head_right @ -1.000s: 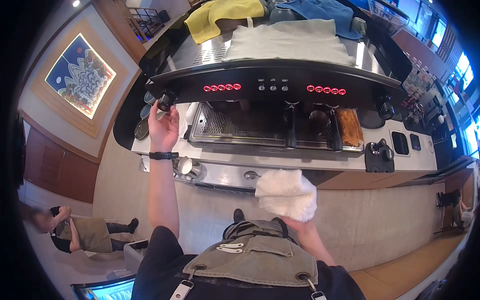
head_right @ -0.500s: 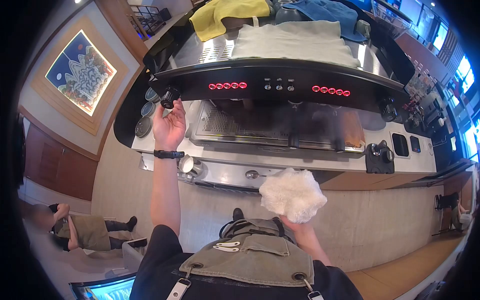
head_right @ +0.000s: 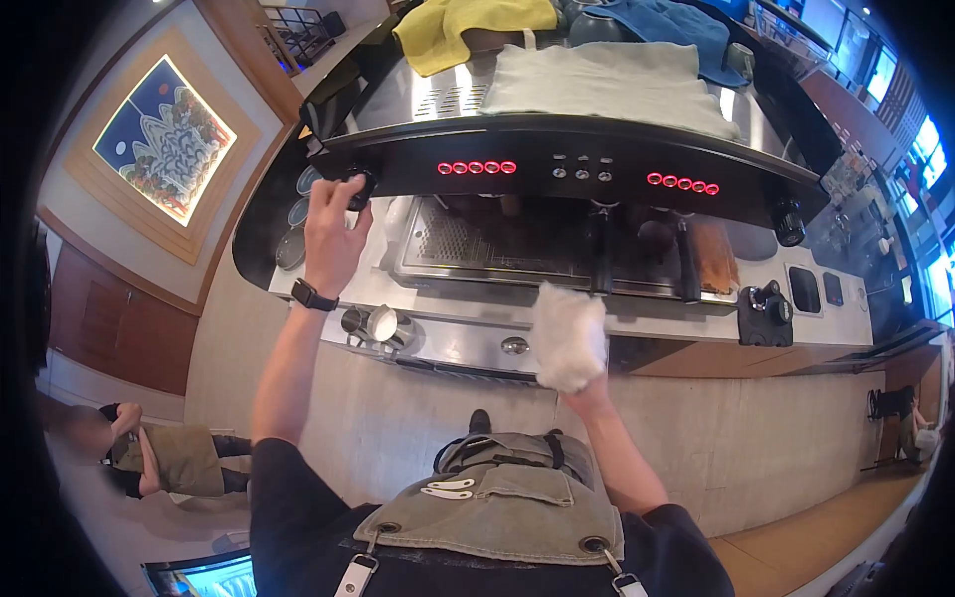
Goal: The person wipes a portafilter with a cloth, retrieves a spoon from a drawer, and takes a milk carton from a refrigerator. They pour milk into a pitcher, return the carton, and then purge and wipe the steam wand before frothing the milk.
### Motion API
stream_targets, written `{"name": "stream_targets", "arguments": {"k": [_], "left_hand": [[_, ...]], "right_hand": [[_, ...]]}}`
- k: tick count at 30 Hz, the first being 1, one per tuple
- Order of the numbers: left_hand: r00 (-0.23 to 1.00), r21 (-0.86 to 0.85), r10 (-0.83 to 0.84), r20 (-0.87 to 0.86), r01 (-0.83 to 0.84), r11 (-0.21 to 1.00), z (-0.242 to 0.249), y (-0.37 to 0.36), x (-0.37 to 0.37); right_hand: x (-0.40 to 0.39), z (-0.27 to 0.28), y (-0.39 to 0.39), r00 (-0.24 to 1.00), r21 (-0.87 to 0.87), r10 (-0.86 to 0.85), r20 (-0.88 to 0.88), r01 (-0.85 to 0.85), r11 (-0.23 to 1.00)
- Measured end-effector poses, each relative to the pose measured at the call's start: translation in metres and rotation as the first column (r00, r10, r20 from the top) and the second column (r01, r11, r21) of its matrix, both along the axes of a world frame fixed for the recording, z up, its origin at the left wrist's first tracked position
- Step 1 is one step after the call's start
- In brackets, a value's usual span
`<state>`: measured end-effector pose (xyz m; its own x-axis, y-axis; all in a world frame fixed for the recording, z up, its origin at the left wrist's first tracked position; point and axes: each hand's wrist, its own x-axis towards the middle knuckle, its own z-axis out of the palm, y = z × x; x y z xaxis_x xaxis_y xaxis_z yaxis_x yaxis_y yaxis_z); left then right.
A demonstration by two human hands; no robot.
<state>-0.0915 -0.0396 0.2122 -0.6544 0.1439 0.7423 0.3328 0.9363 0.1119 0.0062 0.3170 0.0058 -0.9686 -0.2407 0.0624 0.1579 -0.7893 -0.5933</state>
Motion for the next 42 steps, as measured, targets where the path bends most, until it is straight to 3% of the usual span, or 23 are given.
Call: {"name": "stream_targets", "arguments": {"k": [2,4,5,8,9,11,12,14,16,17,20,21,24,28,29,32,34,36,39,42], "left_hand": [[0.998,-0.265,-0.057,-0.013,0.052,0.963,0.011,-0.011,-0.002],[0.996,-0.495,-0.093,0.015,0.088,0.864,0.021,-0.023,-0.006],[0.995,-0.527,-0.076,0.061,0.097,0.844,0.022,-0.029,-0.008],[0.984,-0.395,-0.179,-0.025,0.155,0.906,0.014,-0.037,-0.008],[0.981,-0.235,-0.193,-0.005,0.187,0.954,0.010,-0.035,-0.005],[0.959,0.021,-0.263,-0.107,0.267,0.964,-0.002,-0.035,0.002],[0.941,0.116,-0.287,-0.180,0.310,0.944,-0.013,-0.037,0.007],[0.942,0.305,-0.267,-0.205,0.320,0.897,-0.050,-0.042,0.023],[0.956,0.584,-0.282,-0.079,0.274,0.764,-0.092,-0.046,0.043],[0.945,0.637,-0.325,-0.041,0.276,0.720,-0.113,-0.051,0.050],[0.924,0.797,-0.375,0.080,0.167,0.580,-0.145,-0.059,0.072],[0.916,0.825,-0.379,0.131,0.111,0.554,-0.152,-0.065,0.076],[0.899,0.868,-0.391,0.199,0.024,0.496,-0.162,-0.078,0.075],[0.868,0.888,-0.440,0.231,-0.003,0.460,-0.165,-0.099,0.065],[0.864,0.892,-0.449,0.229,-0.003,0.451,-0.164,-0.100,0.066],[0.832,0.893,-0.499,0.243,0.009,0.450,-0.157,-0.103,0.062],[0.801,0.898,-0.539,0.260,0.005,0.440,-0.162,-0.102,0.060],[0.780,0.884,-0.561,0.276,0.023,0.467,-0.161,-0.102,0.052],[0.752,0.904,-0.623,0.216,0.088,0.419,-0.155,-0.093,0.036],[0.736,0.914,-0.660,0.154,0.147,0.378,-0.136,-0.076,0.014]], "right_hand": [[-0.034,-0.019,-0.022,0.990,0.142,-0.040,-0.134,0.059,0.988],[-0.072,-0.017,-0.054,0.986,0.212,-0.098,-0.135,0.126,0.969],[-0.094,-0.021,-0.068,0.997,0.207,-0.079,-0.011,0.080,0.975],[-0.138,0.004,-0.121,0.891,0.512,-0.155,-0.426,0.379,0.771],[-0.150,0.012,-0.143,0.862,0.540,-0.159,-0.481,0.435,0.721],[-0.175,0.012,-0.175,0.842,0.625,-0.087,-0.532,0.460,0.631],[-0.185,-0.002,-0.189,0.894,0.732,-0.042,-0.446,0.391,0.558],[-0.192,0.005,-0.202,0.850,0.791,-0.167,-0.500,0.527,0.310],[-0.171,0.017,-0.200,0.867,0.814,-0.114,-0.486,0.496,0.303],[-0.158,0.028,-0.200,0.874,0.824,-0.085,-0.478,0.480,0.299],[-0.114,0.072,-0.226,0.659,0.500,-0.170,-0.732,0.691,0.522],[-0.109,0.073,-0.235,0.713,0.556,-0.223,-0.664,0.671,0.490],[-0.094,0.067,-0.251,0.864,0.805,-0.216,-0.456,0.503,0.314],[-0.065,0.015,-0.250,0.868,0.794,-0.233,-0.439,0.496,0.350],[-0.064,0.018,-0.246,0.917,0.862,-0.193,-0.349,0.395,0.319],[-0.083,0.031,-0.246,0.866,0.767,-0.191,-0.461,0.498,0.405],[-0.099,0.054,-0.250,0.754,0.671,-0.156,-0.638,0.643,0.369],[-0.096,0.056,-0.255,0.867,0.732,-0.275,-0.417,0.499,0.463],[-0.068,0.026,-0.252,0.875,0.783,-0.258,-0.409,0.482,0.394],[-0.058,-0.004,-0.243,0.949,0.633,-0.219,-0.229,0.316,0.707]]}}
